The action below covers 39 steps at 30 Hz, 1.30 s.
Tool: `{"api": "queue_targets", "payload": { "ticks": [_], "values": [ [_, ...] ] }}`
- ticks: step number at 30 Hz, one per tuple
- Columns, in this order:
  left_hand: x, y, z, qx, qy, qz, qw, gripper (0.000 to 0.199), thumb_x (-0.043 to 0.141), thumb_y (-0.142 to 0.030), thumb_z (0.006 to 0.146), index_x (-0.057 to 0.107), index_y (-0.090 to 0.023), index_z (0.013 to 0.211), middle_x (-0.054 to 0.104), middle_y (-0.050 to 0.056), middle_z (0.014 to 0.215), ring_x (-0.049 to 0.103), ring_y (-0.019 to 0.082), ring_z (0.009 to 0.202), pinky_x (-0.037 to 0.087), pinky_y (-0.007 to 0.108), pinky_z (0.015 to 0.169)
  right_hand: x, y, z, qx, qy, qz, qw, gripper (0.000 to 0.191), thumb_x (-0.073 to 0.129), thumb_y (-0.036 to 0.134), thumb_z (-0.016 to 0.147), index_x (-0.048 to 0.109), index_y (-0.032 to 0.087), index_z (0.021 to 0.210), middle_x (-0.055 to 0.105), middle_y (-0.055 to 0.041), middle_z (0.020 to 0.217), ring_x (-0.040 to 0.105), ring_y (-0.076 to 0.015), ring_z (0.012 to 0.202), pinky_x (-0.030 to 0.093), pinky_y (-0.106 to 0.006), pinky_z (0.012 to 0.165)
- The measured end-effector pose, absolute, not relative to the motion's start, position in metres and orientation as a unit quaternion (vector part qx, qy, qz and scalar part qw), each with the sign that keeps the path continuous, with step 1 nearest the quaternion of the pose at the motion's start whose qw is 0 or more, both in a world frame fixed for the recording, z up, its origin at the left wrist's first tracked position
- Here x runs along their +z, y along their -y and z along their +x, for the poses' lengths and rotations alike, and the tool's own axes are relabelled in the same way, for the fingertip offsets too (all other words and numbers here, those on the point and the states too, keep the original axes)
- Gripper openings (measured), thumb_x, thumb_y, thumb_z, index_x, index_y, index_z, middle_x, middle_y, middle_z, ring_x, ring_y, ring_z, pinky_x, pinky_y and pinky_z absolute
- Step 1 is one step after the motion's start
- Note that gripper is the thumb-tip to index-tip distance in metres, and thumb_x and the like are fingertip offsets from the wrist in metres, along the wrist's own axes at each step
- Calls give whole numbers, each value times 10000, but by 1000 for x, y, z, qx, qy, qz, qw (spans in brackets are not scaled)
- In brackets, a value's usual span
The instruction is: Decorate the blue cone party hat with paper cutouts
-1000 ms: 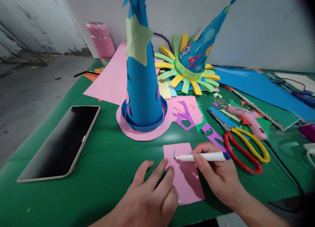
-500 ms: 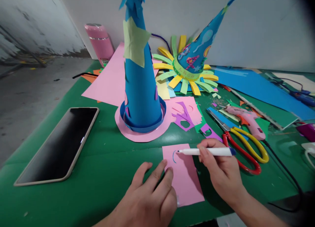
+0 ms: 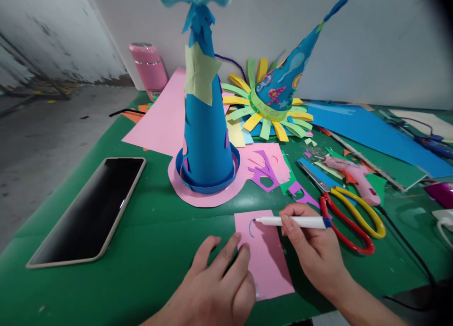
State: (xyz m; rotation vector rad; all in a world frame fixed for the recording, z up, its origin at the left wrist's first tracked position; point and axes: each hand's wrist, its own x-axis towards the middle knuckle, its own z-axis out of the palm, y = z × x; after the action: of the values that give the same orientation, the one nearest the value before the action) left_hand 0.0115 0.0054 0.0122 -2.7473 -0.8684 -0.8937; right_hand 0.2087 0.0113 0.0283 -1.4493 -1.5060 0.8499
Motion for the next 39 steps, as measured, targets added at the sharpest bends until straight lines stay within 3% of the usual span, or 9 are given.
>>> {"api": "queue_targets", "payload": {
  "ticks": [11,23,39],
  "values": [
    [18,0,10,-274,308,-910,53,101,516,-117,756,527,-171,672,697,56,927,593,234,1000,223,417,982,32,-14,206,352,606,-579,418,84,451,298,893,498,231,876,440,51,592,389,-110,488,331,-236,457],
    [10,-4,12,-307,288,-903,91,128,519,-140,764,525,-165,638,713,48,872,636,232,908,219,431,979,28,-13,207,339,606,-583,422,85,458,291,887,494,227,843,409,66,555,374,-99,458,311,-216,427],
    [18,-3,10,-274,295,-912,80,88,512,-163,774,533,-172,689,708,58,911,620,244,941,248,419,913,35,-15,205,265,638,-588,421,155,430,255,887,456,217,740,298,88,497,316,-89,413,278,-203,392]
  ]
}}
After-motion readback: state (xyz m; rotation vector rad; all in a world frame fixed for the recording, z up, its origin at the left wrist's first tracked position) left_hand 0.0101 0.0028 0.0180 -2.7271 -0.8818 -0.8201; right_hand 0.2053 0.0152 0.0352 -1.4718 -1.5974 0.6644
